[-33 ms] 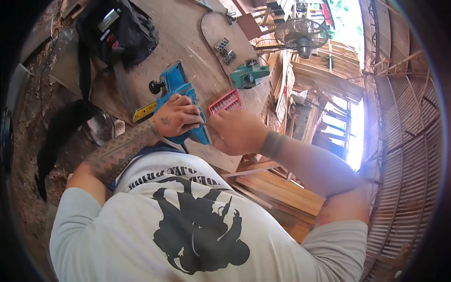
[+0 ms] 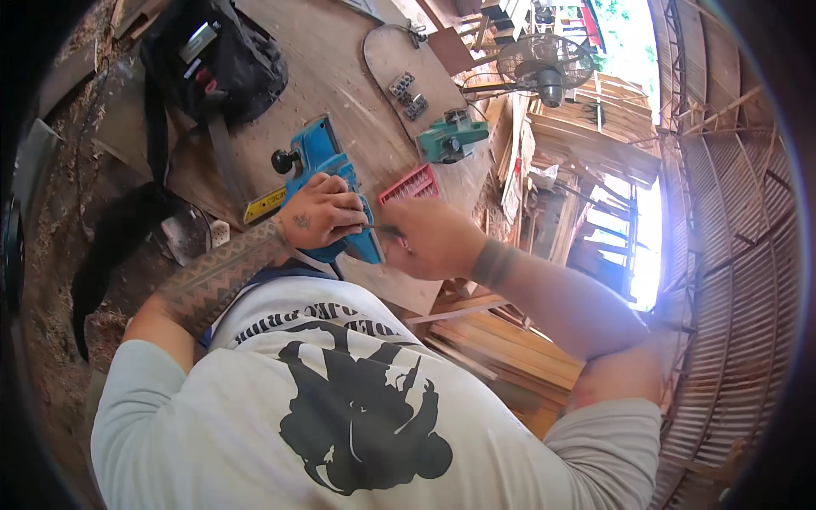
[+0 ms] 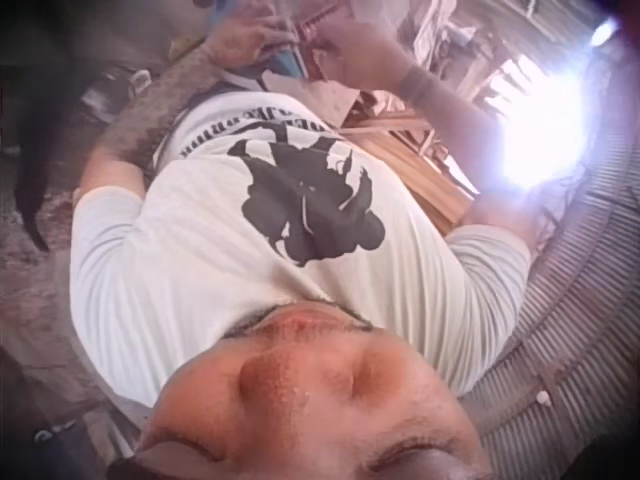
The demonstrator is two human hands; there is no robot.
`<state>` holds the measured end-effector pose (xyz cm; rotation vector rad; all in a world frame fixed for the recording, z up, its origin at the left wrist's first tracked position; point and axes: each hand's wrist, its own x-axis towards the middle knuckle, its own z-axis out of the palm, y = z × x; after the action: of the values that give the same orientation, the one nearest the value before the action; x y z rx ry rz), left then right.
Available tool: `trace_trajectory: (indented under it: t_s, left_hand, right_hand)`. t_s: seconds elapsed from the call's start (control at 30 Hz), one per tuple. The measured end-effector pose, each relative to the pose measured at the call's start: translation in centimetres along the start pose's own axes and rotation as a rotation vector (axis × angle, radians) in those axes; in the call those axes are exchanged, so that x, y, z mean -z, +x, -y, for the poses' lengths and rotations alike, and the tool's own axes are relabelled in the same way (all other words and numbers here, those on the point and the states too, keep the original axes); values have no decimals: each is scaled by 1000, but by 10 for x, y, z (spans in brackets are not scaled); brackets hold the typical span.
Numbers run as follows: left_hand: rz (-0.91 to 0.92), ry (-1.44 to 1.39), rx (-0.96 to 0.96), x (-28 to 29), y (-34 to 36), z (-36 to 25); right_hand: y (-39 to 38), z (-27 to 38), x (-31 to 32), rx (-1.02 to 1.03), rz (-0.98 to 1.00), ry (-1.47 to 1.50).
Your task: The person disassembles a blue electric planer on a wooden workbench, using a screwdriver to remove screws and extract internal components including a belt and carbon brushes.
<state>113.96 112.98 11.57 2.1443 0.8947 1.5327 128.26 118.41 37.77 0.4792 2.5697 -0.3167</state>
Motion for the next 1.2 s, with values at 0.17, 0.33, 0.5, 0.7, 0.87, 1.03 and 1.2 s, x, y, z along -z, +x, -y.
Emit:
trace_trajectory:
  t_s: [0.17,0.33,0.5,0.7,0.87,1.03,1.2]
  left_hand:
    - [87,4,8,-1,2,-4]
    - [115,7,79,20,26,-19]
    - [304,27,59,16,36,-15]
    - [196,9,-1,2,34,-16]
    - [195,-19,78,-1,30,-16]
    - [277,17,138,8,33,-17]
    - [445,-43,44,20,53,-21]
  right_hand:
    - [-20,-3,-17,-523,90,380]
    - [-8,-8,-2,-274,205,26]
    - [-26,-16,-22,61,-103,-223]
    - [-34,-5,-24,102,-262,-39]
    - [-24,2,-38,-434,-128,262]
    - [-23,-6,-37,-271,-70,228]
    - [-41,-13,-35,-63,-171,-32]
